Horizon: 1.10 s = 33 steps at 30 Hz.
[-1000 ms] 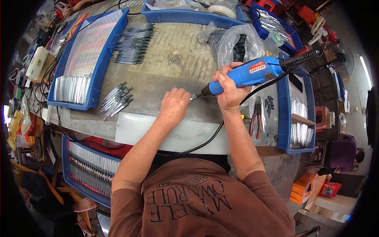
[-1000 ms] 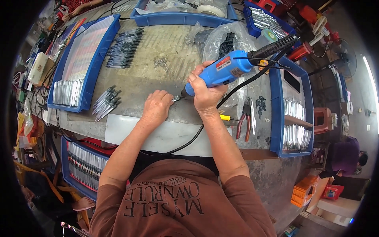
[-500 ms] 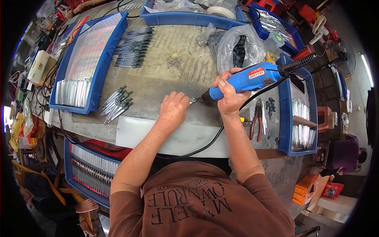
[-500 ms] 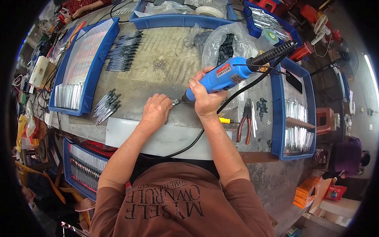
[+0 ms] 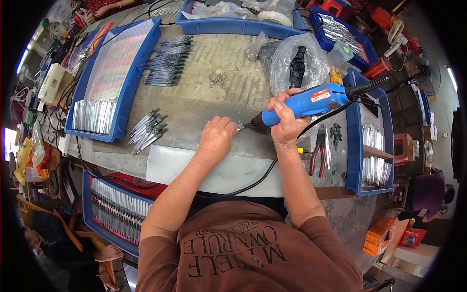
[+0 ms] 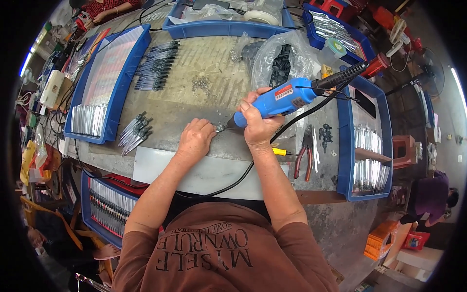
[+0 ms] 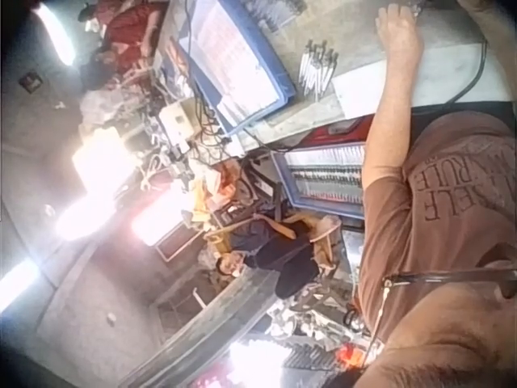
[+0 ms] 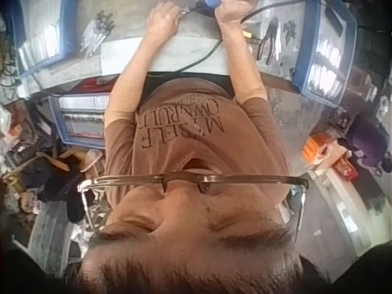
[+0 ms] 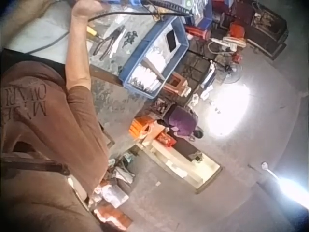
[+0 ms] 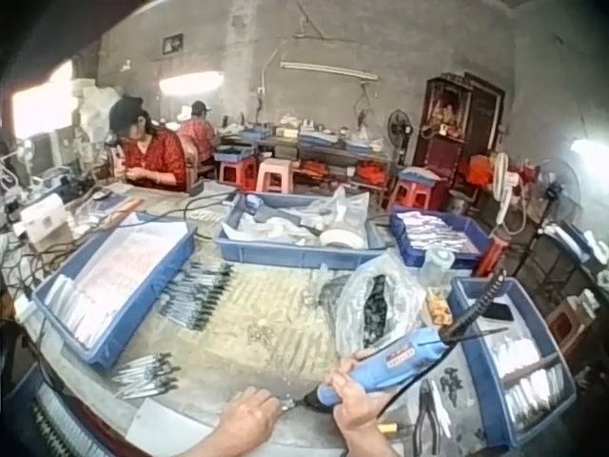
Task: The person assembles small metal parts and plastic sleeves into finished units using an electric screwdriver.
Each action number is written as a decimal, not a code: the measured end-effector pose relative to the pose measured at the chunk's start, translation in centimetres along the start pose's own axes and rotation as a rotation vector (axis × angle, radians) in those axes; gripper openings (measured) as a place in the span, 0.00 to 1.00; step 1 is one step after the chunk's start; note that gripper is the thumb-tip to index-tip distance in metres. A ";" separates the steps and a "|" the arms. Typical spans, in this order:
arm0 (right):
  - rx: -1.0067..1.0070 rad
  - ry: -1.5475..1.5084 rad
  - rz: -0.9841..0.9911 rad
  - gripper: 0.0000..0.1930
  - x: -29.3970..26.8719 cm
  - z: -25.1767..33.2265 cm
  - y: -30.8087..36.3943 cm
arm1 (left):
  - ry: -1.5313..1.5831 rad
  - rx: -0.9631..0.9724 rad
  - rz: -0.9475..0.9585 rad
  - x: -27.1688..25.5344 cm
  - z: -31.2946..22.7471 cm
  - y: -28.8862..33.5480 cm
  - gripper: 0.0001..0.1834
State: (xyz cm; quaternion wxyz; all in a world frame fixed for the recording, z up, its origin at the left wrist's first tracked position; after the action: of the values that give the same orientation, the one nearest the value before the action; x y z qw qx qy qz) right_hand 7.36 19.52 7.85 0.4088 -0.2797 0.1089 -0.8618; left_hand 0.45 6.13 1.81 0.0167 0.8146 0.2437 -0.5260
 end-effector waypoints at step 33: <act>-0.036 -0.041 0.000 0.18 0.3 -0.1 -0.5 | -0.017 -0.182 0.090 -0.2 0.7 -1.1 0.04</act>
State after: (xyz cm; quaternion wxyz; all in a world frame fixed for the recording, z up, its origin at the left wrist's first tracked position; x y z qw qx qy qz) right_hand 6.80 19.65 8.06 0.4060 -0.3044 0.1159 -0.8538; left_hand -0.64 6.84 1.93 0.1163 0.8153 0.2535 -0.5075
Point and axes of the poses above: each hand's wrist, its own y-axis away from the middle knuckle, its own x-axis out of the palm, z = x × y, the point moved 5 cm from there along -y, towards the middle knuckle, and after that the axes turned 15 degrees about z, right-handed, at the moved point
